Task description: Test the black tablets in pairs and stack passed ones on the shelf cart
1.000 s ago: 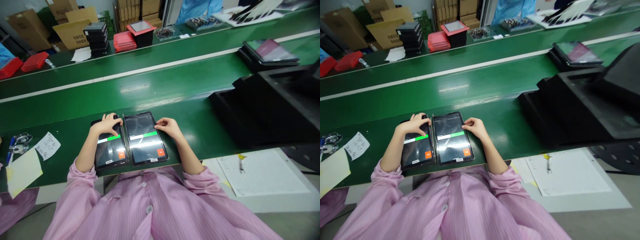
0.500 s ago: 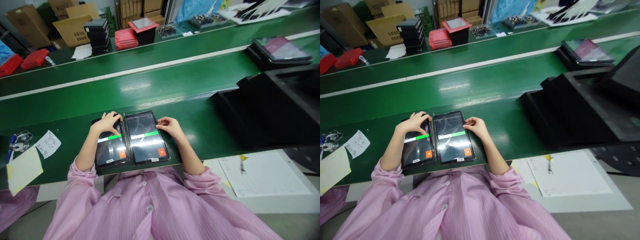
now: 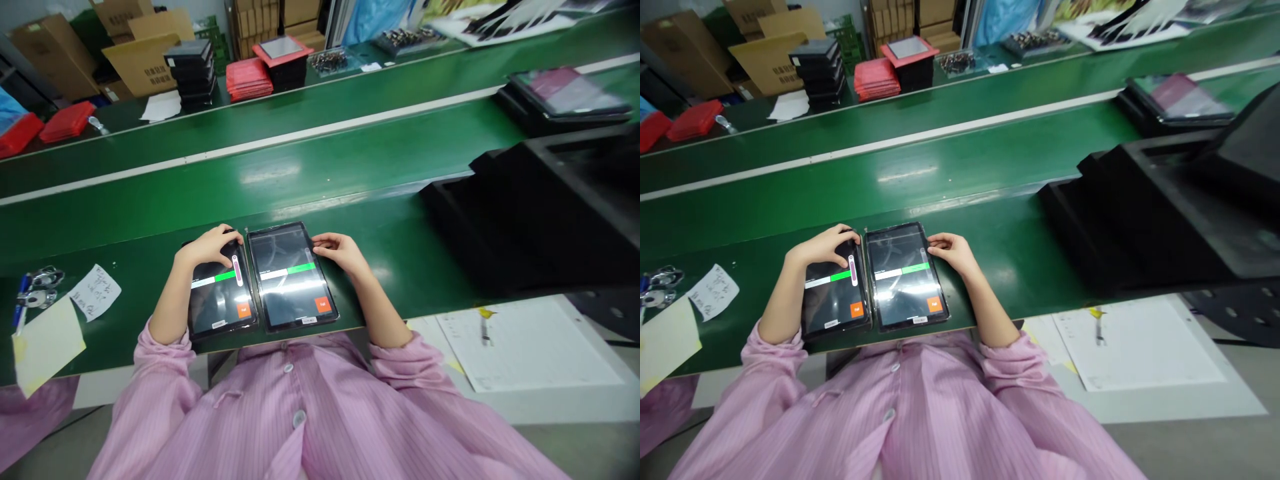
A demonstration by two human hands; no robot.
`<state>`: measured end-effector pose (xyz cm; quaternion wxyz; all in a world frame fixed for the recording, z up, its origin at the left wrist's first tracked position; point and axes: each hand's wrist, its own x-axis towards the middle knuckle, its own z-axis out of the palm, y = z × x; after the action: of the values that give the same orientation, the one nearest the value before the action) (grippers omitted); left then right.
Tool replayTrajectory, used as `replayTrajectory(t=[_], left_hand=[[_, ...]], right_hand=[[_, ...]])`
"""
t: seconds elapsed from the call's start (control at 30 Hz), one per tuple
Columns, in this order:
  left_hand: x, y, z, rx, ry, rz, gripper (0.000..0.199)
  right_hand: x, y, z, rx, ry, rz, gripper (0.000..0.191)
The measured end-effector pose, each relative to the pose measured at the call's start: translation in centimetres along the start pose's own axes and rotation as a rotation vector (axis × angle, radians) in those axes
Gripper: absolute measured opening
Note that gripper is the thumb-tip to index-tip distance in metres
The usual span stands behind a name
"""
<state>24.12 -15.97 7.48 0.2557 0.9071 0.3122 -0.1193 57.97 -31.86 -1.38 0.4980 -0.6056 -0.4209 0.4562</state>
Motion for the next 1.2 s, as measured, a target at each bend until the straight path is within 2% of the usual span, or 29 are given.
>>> replayTrajectory(t=[0.43,0.63,0.73,0.83,0.93,1.03,1.1,1.2], left_hand=[[0.5,0.0,-0.2,-0.053,-0.028,0.007,0.061],[0.2,0.4,-0.3,-0.032,-0.007,-0.02,0.06],[0.1,0.6,-0.3,-0.022,0.019,0.018,0.061],[0.0,0.4,-0.4,0.016,0.117,0.098,0.077],[-0.8,-0.8,-0.7,0.033,0.26,0.094,0.087],[-3.0,-2.9,-0.5,-0.003,0.368,0.047,0.079],[-4.8,-4.9,0.6,-0.037,0.474,0.026,0.069],[-6.6,-7.8,3.9,-0.196,0.779,-0.039,0.064]], right_hand=[[0.5,0.1,0.2,-0.036,-0.016,-0.055,0.039],[0.8,0.0,-0.1,-0.031,-0.054,-0.05,0.041],[1.3,0.2,-0.1,-0.021,-0.077,-0.061,0.042],[1.6,0.3,-0.1,-0.034,-0.097,-0.088,0.043],[0.5,-0.3,0.3,-0.14,-0.002,-0.178,0.045],[-3.5,-1.5,1.5,-0.403,0.087,-0.403,0.04],[-7.3,-2.3,2.9,-0.657,0.02,-0.554,0.038],[-12.4,-3.0,5.6,-0.959,-0.157,-0.743,0.048]])
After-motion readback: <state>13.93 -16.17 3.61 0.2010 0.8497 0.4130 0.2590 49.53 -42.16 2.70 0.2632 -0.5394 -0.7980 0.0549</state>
